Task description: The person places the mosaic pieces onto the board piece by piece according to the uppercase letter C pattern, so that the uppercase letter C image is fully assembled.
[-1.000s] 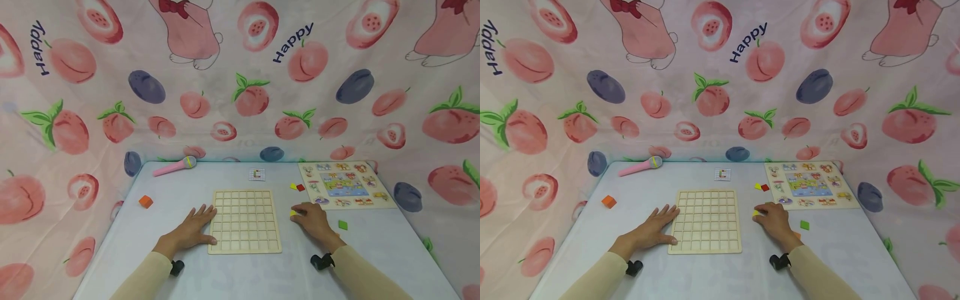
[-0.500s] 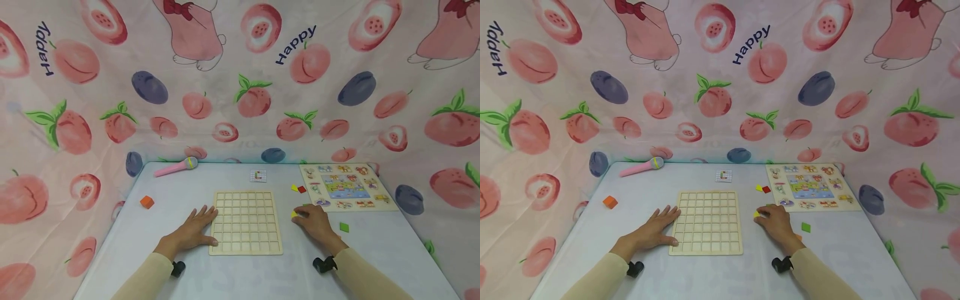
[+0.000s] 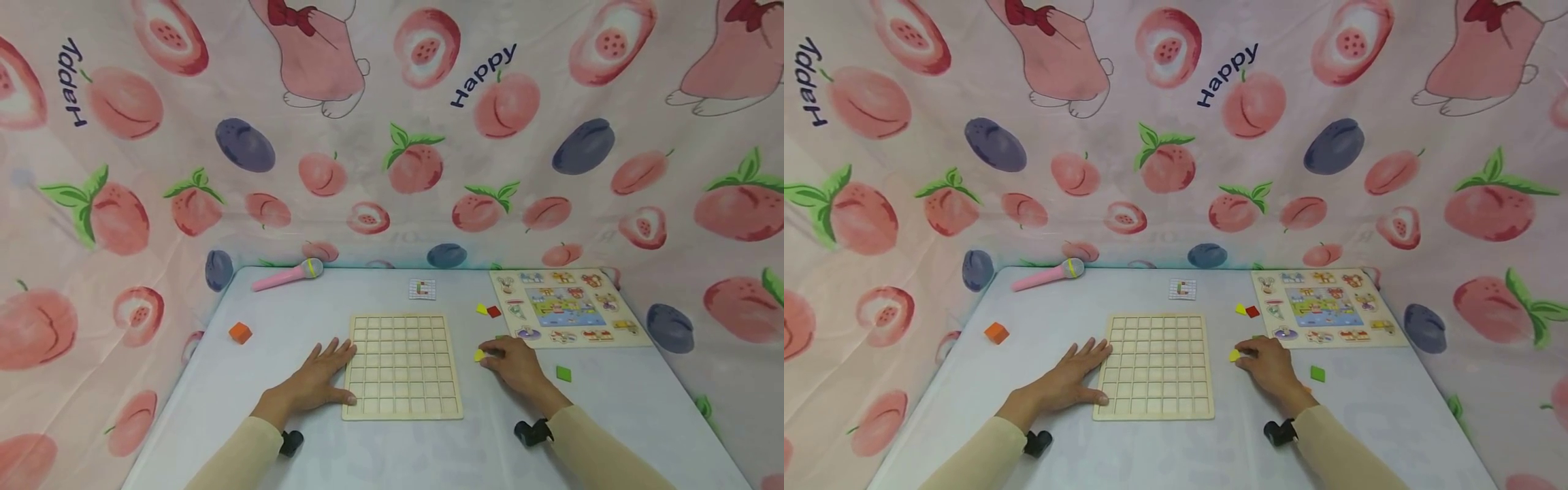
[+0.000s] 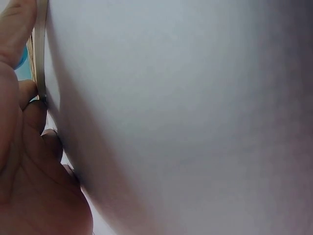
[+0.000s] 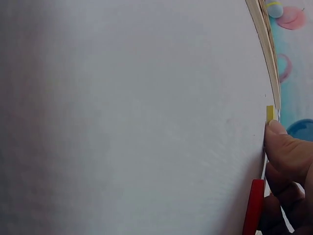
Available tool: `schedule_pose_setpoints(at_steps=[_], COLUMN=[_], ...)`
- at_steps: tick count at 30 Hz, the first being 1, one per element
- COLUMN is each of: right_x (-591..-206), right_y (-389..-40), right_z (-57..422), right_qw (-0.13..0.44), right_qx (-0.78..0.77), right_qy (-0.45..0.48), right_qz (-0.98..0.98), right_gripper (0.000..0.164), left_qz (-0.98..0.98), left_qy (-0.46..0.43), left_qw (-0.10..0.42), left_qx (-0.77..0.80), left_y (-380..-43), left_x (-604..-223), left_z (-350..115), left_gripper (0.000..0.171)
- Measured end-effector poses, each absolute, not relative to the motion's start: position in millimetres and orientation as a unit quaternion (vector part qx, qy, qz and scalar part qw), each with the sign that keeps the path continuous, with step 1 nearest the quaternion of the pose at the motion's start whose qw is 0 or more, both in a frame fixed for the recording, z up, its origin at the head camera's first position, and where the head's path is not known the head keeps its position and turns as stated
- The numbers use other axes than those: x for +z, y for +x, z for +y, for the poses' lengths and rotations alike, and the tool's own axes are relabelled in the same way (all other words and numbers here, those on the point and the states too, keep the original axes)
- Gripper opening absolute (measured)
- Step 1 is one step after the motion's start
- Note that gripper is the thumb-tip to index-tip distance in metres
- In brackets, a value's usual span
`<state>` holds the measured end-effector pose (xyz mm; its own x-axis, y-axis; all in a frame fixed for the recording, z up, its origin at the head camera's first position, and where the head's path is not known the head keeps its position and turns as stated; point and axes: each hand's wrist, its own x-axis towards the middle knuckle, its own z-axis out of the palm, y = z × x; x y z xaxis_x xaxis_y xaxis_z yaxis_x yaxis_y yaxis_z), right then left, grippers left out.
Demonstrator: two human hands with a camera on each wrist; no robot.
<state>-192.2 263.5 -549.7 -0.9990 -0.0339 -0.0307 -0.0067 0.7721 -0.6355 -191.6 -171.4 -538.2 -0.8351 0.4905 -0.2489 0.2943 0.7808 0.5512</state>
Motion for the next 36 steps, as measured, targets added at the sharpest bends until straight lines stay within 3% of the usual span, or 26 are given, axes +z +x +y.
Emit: schedule_pose_setpoints(at_steps=[12,25,36], right_x=[-539.3,-523.8,-515.9], right_y=[-195.2,-217.5,-232.5], right_z=[258.2,210.8,167.3], right_qw=[0.046,-0.036,-0.037], right_qx=[-0.396,-0.483,-0.555], right_qy=[0.05,0.019,-0.013], right_qz=[0.916,0.875,0.831], right_gripper=[0.032,0.031,0.029], left_qz=[0.922,0.918,0.919], left_qy=[0.213,0.227,0.239], left_qw=[0.198,0.2,0.195], left_qx=[0.255,0.257,0.244], left_y=[-192.0,-191.4,-194.2], left_x=[-535.1,-532.9,-531.4], left_z=[-169.8,-168.8,-169.6], left_gripper=[0.109,0.108,0.108])
